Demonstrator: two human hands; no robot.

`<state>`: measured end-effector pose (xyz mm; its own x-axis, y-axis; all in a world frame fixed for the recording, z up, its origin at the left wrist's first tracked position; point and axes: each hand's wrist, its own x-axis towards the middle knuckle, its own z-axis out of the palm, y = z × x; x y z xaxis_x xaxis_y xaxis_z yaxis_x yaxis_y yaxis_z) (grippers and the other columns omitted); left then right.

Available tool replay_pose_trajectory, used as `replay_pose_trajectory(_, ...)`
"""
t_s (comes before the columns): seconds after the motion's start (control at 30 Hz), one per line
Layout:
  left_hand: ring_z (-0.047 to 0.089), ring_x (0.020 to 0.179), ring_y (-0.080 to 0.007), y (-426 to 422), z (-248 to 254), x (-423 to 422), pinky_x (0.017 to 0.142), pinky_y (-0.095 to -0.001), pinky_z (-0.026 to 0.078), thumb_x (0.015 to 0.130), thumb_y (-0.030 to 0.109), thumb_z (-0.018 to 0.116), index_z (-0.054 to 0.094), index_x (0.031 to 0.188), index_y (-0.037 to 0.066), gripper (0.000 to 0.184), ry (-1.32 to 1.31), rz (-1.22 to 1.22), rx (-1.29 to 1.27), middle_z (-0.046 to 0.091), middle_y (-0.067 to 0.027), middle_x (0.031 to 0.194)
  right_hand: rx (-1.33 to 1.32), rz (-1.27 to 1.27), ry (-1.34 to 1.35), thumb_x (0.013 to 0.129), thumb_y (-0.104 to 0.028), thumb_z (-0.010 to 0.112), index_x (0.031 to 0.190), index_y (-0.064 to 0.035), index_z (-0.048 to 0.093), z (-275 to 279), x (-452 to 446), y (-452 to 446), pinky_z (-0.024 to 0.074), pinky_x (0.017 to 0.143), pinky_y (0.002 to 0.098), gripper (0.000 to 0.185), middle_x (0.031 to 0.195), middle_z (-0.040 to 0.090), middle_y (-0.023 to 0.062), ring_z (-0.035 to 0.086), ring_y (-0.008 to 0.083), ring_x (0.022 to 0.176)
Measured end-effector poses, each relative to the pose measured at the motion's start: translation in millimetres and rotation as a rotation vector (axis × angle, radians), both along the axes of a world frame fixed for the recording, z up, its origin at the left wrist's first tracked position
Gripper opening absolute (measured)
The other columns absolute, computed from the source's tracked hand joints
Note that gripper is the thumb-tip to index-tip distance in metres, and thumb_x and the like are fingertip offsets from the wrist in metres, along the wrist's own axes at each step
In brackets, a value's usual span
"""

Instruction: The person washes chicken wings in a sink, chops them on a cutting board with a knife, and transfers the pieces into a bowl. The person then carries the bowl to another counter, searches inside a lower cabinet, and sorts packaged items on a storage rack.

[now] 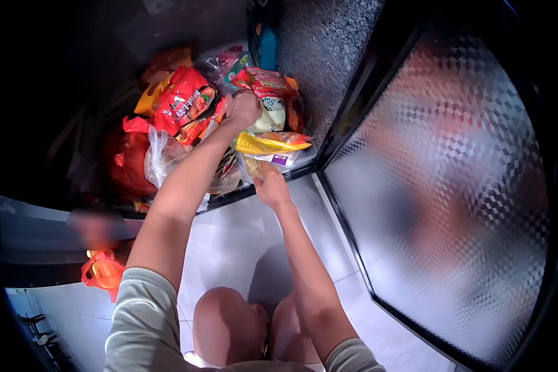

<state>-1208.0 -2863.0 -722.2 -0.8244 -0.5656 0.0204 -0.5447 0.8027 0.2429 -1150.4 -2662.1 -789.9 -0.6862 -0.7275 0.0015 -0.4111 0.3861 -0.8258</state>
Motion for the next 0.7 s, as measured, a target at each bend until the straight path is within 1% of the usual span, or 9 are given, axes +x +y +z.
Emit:
replay_pose_trajectory(0.13, 0.052, 0.119, -0.0328, 36.6, 23.4, 38.3, 0.102, -0.0469, 0.037, 0.084, 0.032, 0.06, 0.069, 0.093, 0.006, 0.029, 0.056, -0.25, -0.247, 0.055, -0.0184, 0.127, 0.049, 0.004, -0.025, 0.079, -0.009, 0.064, 0.118, 0.0006, 0.054, 1.5, -1.5, -0.5, 0.0467, 0.091, 0.0469, 0.042, 0.114, 0.06, 0.0241, 0.058, 0.0408, 0.105)
replay_pose_trajectory(0.2, 0.043, 0.126, -0.0328, 58.8, 21.4, 66.5, 0.105, -0.0454, 0.035, 0.085, 0.034, 0.059, 0.068, 0.094, 0.006, 0.03, 0.168, -0.434, -0.375, 0.044, -0.017, 0.138, 0.096, 0.029, -0.048, 0.078, -0.01, 0.064, 0.116, 0.0012, 0.055, 6.3, -3.2, -1.7, 0.0472, 0.091, 0.0471, 0.04, 0.112, 0.06, 0.025, 0.059, 0.0407, 0.104)
replay_pose_trajectory(0.3, 0.052, 0.117, -0.0325, 64.2, 3.4, 90.9, 0.1, -0.0438, 0.04, 0.085, 0.034, 0.059, 0.065, 0.107, 0.011, 0.033, 0.168, -0.621, -0.385, 0.054, -0.0169, 0.125, 0.115, 0.058, -0.078, 0.079, -0.012, 0.064, 0.113, 0.0024, 0.056, 9.5, -5.9, -1.7, 0.0479, 0.089, 0.0473, 0.038, 0.11, 0.061, 0.0265, 0.06, 0.0409, 0.102)
replay_pose_trajectory(0.4, 0.058, 0.108, -0.0326, 66.4, -3.7, 86.2, 0.09, -0.0437, 0.046, 0.084, 0.028, 0.062, 0.064, 0.106, 0.009, 0.029, -0.167, -0.437, -0.044, 0.062, -0.0181, 0.112, 0.119, 0.052, -0.076, 0.079, -0.013, 0.063, 0.111, 0.0036, 0.056, 9.6, -5.6, -1.2, 0.0483, 0.089, 0.0475, 0.036, 0.11, 0.06, 0.0278, 0.06, 0.0415, 0.101)
replay_pose_trajectory(0.5, 0.062, 0.099, -0.0338, 71.0, 17.0, 69.6, 0.084, -0.0454, 0.048, 0.084, 0.026, 0.061, 0.062, 0.106, 0.008, 0.028, -0.279, -0.342, 0.02, 0.065, -0.0182, 0.099, 0.14, 0.039, -0.055, 0.08, -0.014, 0.062, 0.111, 0.0046, 0.055, 6.6, -2.6, -1.9, 0.0482, 0.089, 0.0472, 0.037, 0.11, 0.06, 0.0279, 0.06, 0.0418, 0.101)
replay_pose_trajectory(0.53, 0.065, 0.091, -0.0344, 60.8, 13.1, 68.5, 0.083, -0.0442, 0.05, 0.082, 0.03, 0.062, 0.063, 0.111, 0.0, 0.042, -0.218, -0.456, 0.065, 0.068, -0.0186, 0.094, 0.144, 0.038, -0.044, 0.08, -0.014, 0.062, 0.112, 0.0049, 0.055, 6.3, -1.6, -3.8, 0.0481, 0.09, 0.047, 0.037, 0.11, 0.06, 0.0278, 0.06, 0.0418, 0.102)
replay_pose_trajectory(0.63, 0.065, 0.096, -0.0328, 45.9, 10.4, 46.9, 0.086, -0.0421, 0.05, 0.083, 0.038, 0.063, 0.062, 0.113, -0.003, 0.051, -0.249, -0.265, 0.256, 0.066, -0.0225, 0.103, 0.181, 0.028, -0.076, 0.081, -0.014, 0.063, 0.114, 0.0058, 0.055, 8.7, 0.3, -5.8, 0.0468, 0.092, 0.0464, 0.04, 0.114, 0.058, 0.0282, 0.058, 0.0414, 0.105)
replay_pose_trajectory(0.67, 0.064, 0.103, -0.0332, 36.6, 13.5, 37.7, 0.088, -0.0397, 0.049, 0.08, 0.049, 0.064, 0.062, 0.112, -0.005, 0.063, -0.301, -0.119, 0.306, 0.063, -0.0248, 0.112, 0.171, 0.022, -0.083, 0.081, -0.015, 0.063, 0.115, 0.006, 0.054, 10.4, 1.2, -5.4, 0.0463, 0.093, 0.0462, 0.041, 0.116, 0.057, 0.0283, 0.057, 0.0412, 0.107)
replay_pose_trajectory(0.7, 0.063, 0.104, -0.0339, 31.5, 19.5, 36.6, 0.089, -0.0392, 0.049, 0.08, 0.05, 0.065, 0.063, 0.111, -0.005, 0.064, -0.302, -0.077, 0.246, 0.063, -0.0252, 0.113, 0.162, 0.014, -0.088, 0.081, -0.015, 0.063, 0.115, 0.0061, 0.054, 12.0, 2.6, -3.7, 0.0458, 0.094, 0.046, 0.041, 0.117, 0.057, 0.0285, 0.057, 0.041, 0.108)
